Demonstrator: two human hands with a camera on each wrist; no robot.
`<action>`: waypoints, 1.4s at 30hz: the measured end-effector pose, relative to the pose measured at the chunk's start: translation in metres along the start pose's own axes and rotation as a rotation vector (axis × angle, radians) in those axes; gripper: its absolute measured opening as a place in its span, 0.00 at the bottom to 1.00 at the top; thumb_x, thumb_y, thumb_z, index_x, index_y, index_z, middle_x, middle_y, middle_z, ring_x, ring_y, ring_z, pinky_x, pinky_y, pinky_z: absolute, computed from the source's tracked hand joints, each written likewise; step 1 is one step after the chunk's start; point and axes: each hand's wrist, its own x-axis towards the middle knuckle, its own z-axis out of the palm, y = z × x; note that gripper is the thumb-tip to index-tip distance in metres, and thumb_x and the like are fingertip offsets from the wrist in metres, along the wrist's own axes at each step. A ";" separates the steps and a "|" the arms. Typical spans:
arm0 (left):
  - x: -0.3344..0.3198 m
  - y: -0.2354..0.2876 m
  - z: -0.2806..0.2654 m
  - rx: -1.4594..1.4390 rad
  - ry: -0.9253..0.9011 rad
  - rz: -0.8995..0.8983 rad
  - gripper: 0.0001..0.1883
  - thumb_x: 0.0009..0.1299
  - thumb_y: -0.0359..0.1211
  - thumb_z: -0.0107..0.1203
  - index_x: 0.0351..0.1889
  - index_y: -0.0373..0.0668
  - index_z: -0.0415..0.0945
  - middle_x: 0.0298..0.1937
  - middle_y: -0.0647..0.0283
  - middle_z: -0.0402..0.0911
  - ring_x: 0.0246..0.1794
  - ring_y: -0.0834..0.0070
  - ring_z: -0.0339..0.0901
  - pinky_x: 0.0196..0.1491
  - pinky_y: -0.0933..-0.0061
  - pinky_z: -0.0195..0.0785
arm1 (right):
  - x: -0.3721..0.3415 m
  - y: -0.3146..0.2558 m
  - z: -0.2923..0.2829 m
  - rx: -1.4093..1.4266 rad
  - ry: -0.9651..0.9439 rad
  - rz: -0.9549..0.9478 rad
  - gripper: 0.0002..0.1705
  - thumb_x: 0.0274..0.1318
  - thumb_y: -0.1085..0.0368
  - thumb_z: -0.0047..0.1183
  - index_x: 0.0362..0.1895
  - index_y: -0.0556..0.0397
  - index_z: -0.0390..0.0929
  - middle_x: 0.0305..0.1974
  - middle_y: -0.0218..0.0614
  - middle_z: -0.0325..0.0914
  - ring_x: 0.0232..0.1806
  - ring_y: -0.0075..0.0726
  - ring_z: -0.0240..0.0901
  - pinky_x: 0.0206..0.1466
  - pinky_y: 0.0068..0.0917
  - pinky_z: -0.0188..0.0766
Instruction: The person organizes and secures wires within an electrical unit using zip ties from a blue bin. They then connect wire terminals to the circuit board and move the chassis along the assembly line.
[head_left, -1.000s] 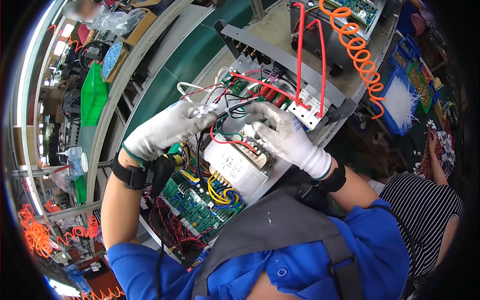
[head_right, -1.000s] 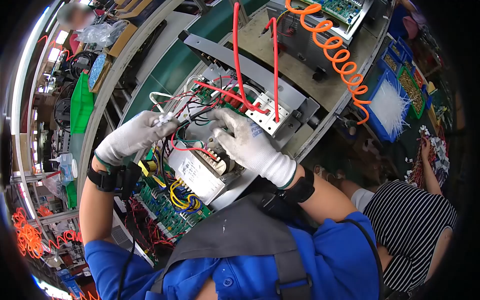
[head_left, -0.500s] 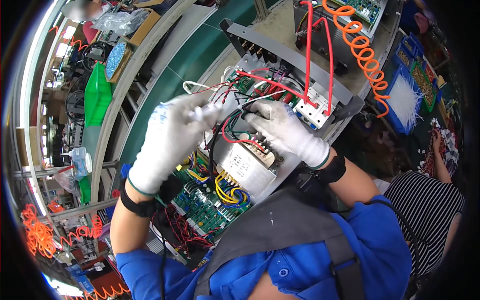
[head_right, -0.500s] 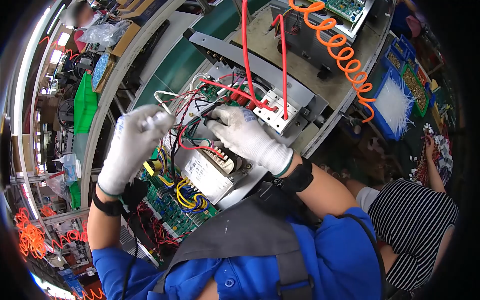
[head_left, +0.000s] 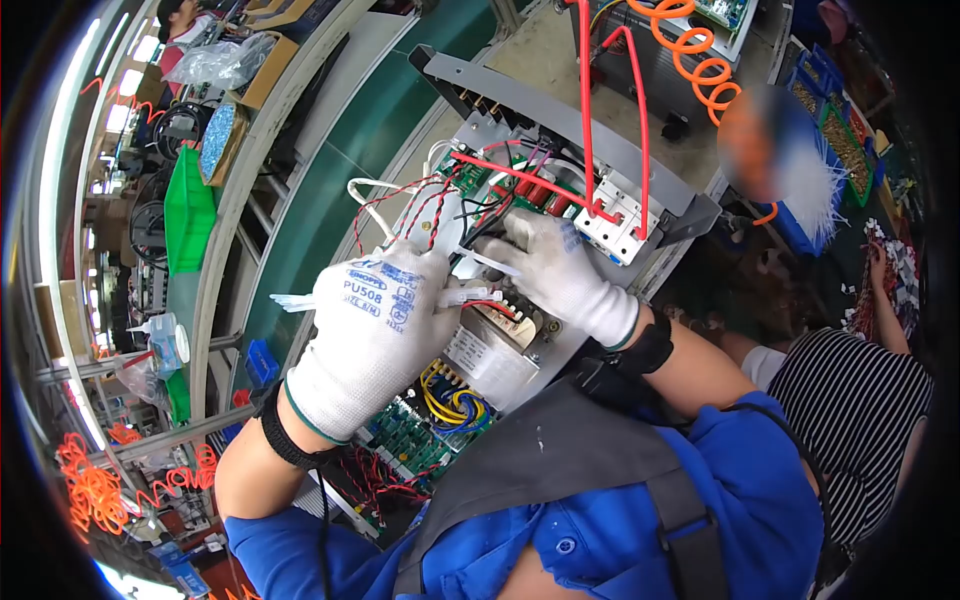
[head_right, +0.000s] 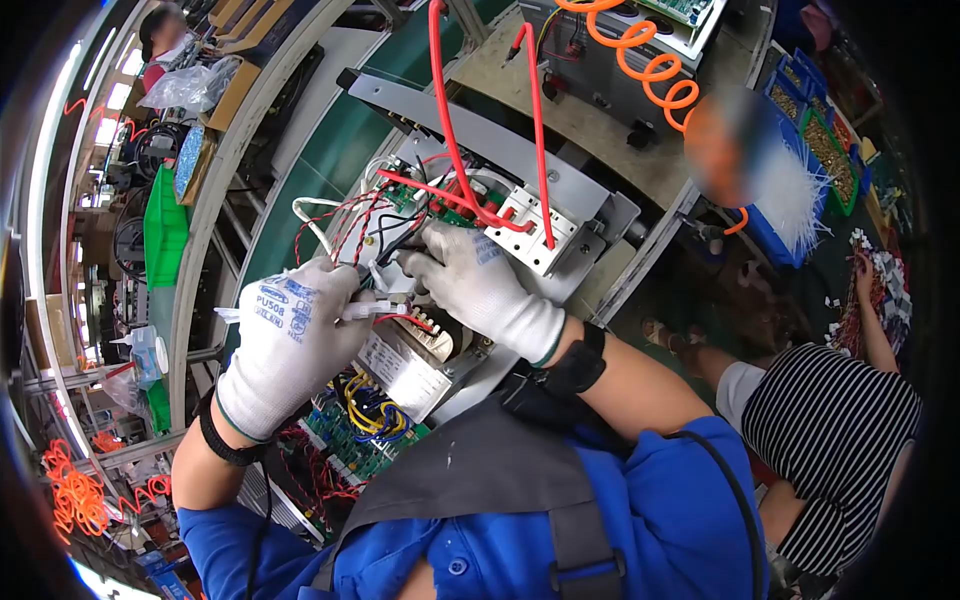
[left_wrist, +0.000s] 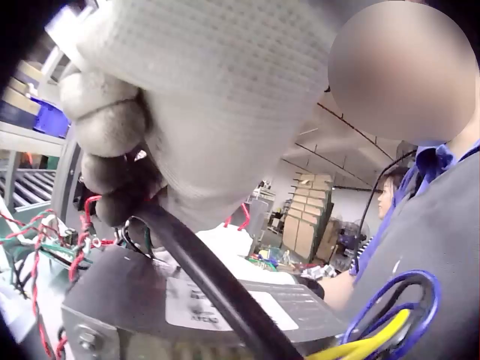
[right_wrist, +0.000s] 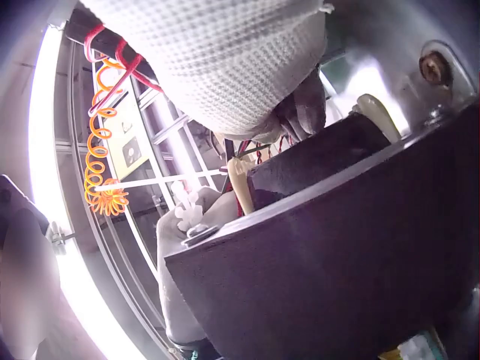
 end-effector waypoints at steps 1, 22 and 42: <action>0.000 0.000 0.000 -0.056 0.037 -0.006 0.10 0.58 0.38 0.60 0.24 0.43 0.73 0.26 0.55 0.75 0.28 0.54 0.77 0.30 0.59 0.68 | -0.002 -0.003 -0.003 -0.127 -0.028 -0.048 0.09 0.62 0.68 0.53 0.42 0.60 0.77 0.32 0.30 0.78 0.32 0.19 0.72 0.36 0.23 0.71; 0.018 -0.051 0.034 -1.550 -0.324 -0.172 0.21 0.60 0.29 0.69 0.48 0.30 0.74 0.40 0.65 0.82 0.32 0.84 0.77 0.31 0.85 0.69 | -0.229 0.091 -0.175 -0.847 0.348 -0.296 0.25 0.66 0.51 0.49 0.57 0.57 0.73 0.44 0.42 0.80 0.43 0.36 0.78 0.48 0.31 0.74; -0.001 -0.066 0.052 -0.349 0.075 0.059 0.10 0.67 0.32 0.49 0.37 0.32 0.74 0.31 0.44 0.77 0.31 0.59 0.76 0.35 0.58 0.68 | -0.510 0.167 -0.330 -0.505 0.845 0.493 0.23 0.57 0.57 0.54 0.52 0.60 0.78 0.38 0.39 0.81 0.35 0.34 0.77 0.39 0.30 0.72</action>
